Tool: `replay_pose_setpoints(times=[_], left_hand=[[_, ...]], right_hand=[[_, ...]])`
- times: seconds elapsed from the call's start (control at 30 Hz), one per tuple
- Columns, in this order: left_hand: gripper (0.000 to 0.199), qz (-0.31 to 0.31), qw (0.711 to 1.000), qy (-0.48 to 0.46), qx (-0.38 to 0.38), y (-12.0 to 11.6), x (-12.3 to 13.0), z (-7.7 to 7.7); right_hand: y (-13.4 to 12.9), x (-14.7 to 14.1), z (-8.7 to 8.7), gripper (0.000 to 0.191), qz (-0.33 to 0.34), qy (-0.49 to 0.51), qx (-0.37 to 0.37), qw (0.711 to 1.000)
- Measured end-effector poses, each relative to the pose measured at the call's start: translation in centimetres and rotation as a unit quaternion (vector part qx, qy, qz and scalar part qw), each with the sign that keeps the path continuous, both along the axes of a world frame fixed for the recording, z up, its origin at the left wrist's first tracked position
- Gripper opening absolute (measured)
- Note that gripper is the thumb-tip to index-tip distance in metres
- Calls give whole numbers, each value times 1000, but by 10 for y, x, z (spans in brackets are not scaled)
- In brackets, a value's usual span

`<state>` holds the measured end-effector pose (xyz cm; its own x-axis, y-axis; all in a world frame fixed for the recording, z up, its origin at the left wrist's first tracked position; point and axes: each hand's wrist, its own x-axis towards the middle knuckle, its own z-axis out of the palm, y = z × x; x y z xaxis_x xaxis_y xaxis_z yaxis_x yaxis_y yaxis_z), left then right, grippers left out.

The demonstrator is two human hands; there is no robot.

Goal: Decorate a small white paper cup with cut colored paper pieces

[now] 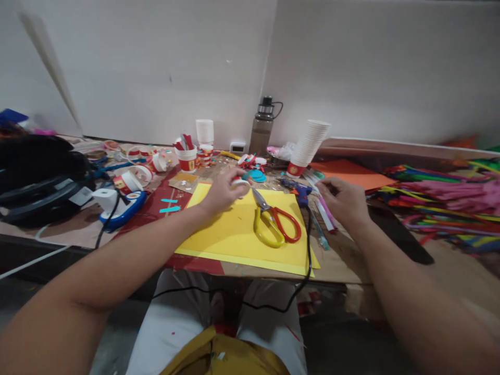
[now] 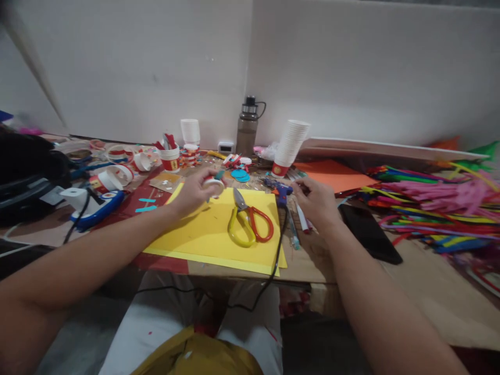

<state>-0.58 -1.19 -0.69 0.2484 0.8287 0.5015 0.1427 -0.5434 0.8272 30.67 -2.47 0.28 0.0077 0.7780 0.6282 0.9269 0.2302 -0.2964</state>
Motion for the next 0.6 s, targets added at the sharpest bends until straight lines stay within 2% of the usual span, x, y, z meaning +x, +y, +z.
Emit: replay_pose_setpoints(times=[0.17, 0.27, 0.37, 0.6], left_hand=[[25, 57, 975, -186, -104, 24, -15, 1], [24, 65, 954, -254, -144, 30, -19, 1], [23, 66, 953, -256, -147, 26, -16, 1], [26, 42, 969, -178, -165, 11, 0, -9]], right_hand=[[-2, 0, 4, 21, -24, 29, 14, 999], [-3, 1, 7, 21, -46, 39, 23, 998], [-5, 3, 9, 21, -62, 56, 33, 996], [-3, 10, 8, 21, -84, 79, 24, 993]])
